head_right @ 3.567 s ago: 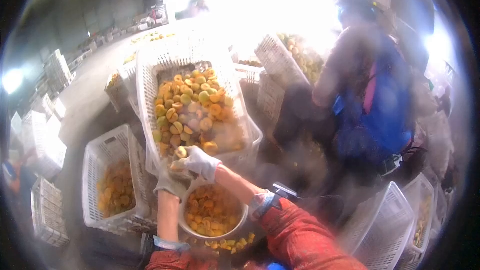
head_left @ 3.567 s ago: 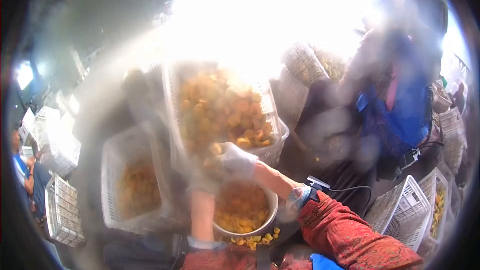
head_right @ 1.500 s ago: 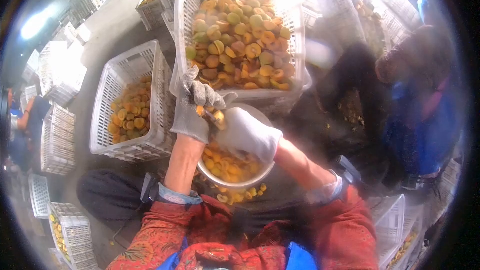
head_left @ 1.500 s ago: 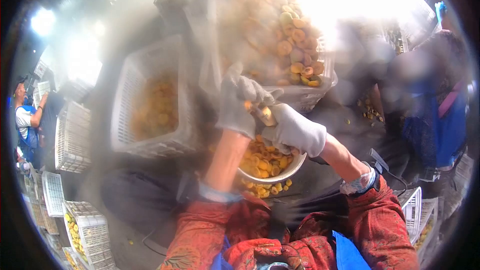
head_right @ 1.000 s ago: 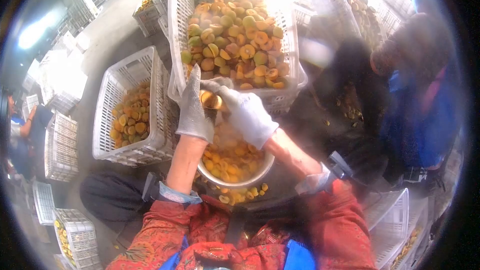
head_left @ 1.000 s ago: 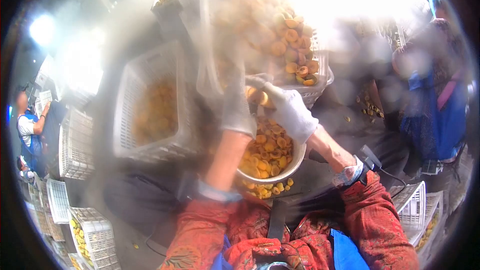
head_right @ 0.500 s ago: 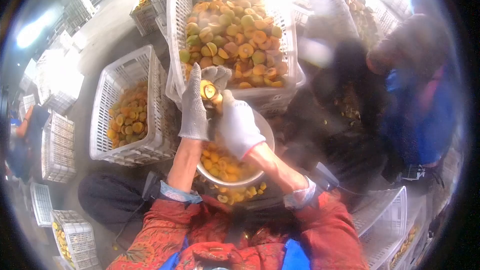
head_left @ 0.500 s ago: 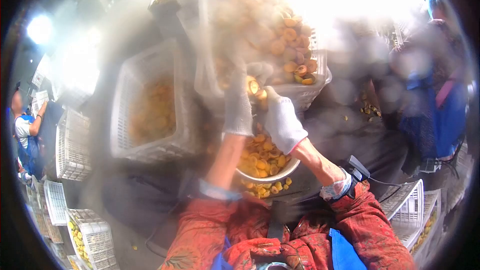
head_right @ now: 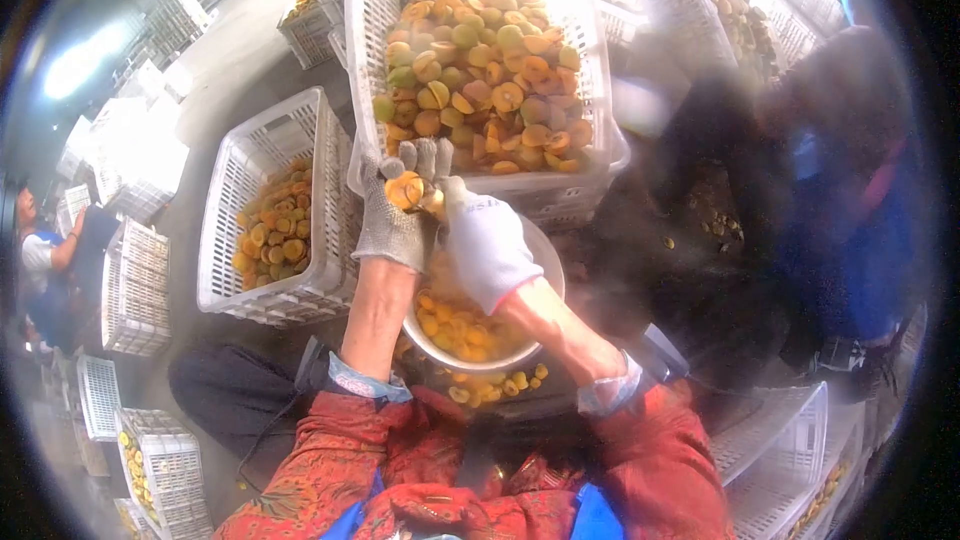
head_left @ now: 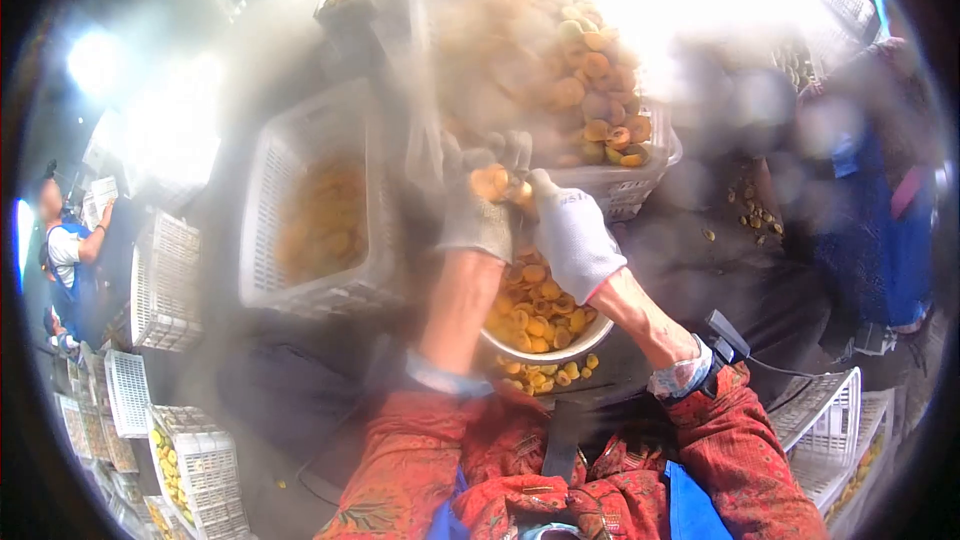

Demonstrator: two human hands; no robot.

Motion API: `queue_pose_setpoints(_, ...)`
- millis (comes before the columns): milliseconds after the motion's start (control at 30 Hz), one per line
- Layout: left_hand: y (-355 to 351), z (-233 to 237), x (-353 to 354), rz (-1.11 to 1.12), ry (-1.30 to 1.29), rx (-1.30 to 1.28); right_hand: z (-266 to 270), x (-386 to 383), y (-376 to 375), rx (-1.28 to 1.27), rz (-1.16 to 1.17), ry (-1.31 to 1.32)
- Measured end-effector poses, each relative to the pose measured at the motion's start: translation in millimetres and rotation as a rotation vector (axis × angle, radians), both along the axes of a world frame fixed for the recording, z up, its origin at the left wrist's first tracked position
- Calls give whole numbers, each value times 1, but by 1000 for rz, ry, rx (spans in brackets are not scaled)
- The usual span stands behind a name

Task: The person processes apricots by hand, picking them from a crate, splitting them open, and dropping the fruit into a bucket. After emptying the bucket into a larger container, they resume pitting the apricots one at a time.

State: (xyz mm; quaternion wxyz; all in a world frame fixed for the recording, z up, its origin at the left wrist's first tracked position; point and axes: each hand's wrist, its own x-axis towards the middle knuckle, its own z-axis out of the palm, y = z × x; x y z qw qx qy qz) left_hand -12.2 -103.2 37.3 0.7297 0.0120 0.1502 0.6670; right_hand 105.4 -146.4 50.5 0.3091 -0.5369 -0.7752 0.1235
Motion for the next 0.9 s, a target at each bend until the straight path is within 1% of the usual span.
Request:
queue_pose_setpoints(33, -8, 15, 1, 45, 182, 5, 4, -3, -4, -86, 8, 32)
queue_pose_setpoints(67, -9, 14, 2, 47, 183, 2, 6, -5, -6, -173, 14, 64)
queue_pose_setpoints(133, -8, 15, 5, 139, 265, 45, 8, -7, -6, -193, 19, 109)
queue_pose_setpoints(200, -12, 18, 5, 135, 289, 63, 7, -7, -6, -210, 18, 151)
queue_pose_setpoints(267, -17, 25, 5, 130, 314, 78, 3, -9, -6, -232, 24, 246)
queue_pose_setpoints(367, -21, 30, 5, 102, 371, 96, -4, -9, -2, -211, 42, 283)
queue_pose_setpoints(400, -21, 29, 4, 115, 511, 122, -4, -8, -1, -211, 41, 281)
queue_pose_setpoints(433, -21, 29, 3, 128, 651, 148, -2, -6, -1, -151, 103, 296)
queue_pose_setpoints(467, -22, 28, 3, 127, 651, 150, 2, -4, -1, -91, 164, 311)
queue_pose_setpoints(500, -24, 27, 3, 122, 802, 157, 8, 0, -1, -89, 162, 312)
queue_pose_setpoints(533, -25, 27, 4, 116, 956, 166, 29, 4, -1, -421, 154, 247)
queue_pose_setpoints(567, -26, 27, 5, 114, 959, 168, 41, 7, -1, -754, 146, 177)
queue_pose_setpoints(600, -28, 27, 8, 110, 959, 232, 38, 13, -1, -755, 144, 179)
queue_pose_setpoints(633, -30, 28, 11, 103, 957, 296, 37, 21, -2, -828, 255, 315)
queue_pose_setpoints(667, -32, 29, 13, 97, 957, 298, 38, 27, -3, -895, 366, 453)
queue_pose_setpoints(700, -33, 33, 14, 26, 1002, 250, 43, 36, -8, -988, 407, 580)
queue_pose_setpoints(733, -34, 35, 16, -44, 1047, 203, 43, 39, -11, -983, 402, 582)
queue_pose_setpoints(767, -31, 25, 19, -51, 1047, 208, 43, 43, -15, -980, 392, 613)
queue_pose_setpoints(800, -26, 5, 21, 118, 1317, 428, 42, 47, -17, -978, 381, 644)
queue_pose_setpoints(833, -26, 5, 24, 299, 1572, 656, 42, 53, -14, -1002, 426, 595)
queue_pose_setpoints(867, -26, 6, 25, 290, 1571, 662, 42, 57, -13, -1002, 419, 602)
queue_pose_setpoints(900, -25, 8, 22, 61, 1331, 643, 43, 58, -12, -967, 362, 505)
